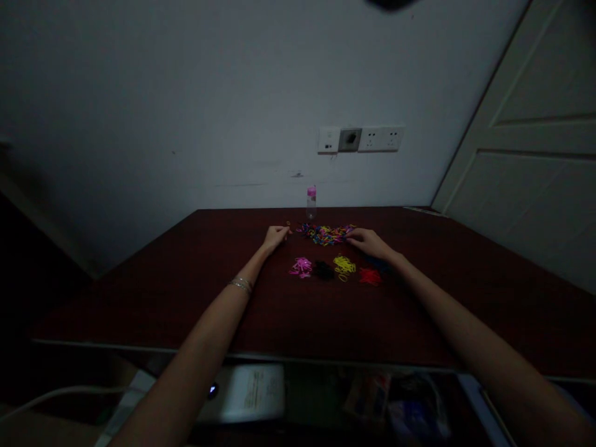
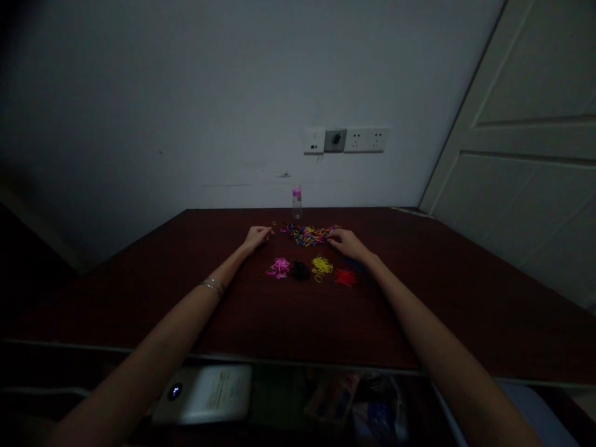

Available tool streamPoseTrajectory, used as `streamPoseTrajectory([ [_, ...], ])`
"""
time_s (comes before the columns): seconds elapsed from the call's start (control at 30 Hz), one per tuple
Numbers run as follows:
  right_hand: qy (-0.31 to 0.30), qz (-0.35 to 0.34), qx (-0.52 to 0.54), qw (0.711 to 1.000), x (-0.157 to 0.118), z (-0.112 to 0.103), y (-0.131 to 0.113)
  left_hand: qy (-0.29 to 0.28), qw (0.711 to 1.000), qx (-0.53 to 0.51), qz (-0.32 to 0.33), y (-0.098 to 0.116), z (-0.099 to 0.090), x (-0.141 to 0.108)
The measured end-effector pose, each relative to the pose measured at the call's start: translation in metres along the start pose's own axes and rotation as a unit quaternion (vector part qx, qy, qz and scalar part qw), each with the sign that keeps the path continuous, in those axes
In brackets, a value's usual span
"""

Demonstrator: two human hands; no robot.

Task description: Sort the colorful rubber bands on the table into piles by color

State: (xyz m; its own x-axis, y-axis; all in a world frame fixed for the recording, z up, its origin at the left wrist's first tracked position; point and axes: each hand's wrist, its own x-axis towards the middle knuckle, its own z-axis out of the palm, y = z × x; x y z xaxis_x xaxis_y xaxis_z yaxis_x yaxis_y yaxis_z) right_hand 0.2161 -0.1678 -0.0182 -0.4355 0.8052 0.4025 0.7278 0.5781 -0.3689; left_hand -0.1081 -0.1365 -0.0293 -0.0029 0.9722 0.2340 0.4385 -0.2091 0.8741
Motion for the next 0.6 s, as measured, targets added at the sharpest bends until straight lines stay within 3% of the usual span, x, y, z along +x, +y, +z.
streamPoseTrajectory([
  [0.4, 0.074, 0.100, 0.148, 0.981, 0.000, -0.009, 0.000, -0.003, 1.000, -0.015, 0.023, -0.002, -0.001, -0.002],
  [0.6, 0.041, 0.111, 0.216, 0.969, 0.002, -0.011, -0.012, -0.012, 1.000, -0.021, 0.019, 0.000, -0.001, -0.004],
])
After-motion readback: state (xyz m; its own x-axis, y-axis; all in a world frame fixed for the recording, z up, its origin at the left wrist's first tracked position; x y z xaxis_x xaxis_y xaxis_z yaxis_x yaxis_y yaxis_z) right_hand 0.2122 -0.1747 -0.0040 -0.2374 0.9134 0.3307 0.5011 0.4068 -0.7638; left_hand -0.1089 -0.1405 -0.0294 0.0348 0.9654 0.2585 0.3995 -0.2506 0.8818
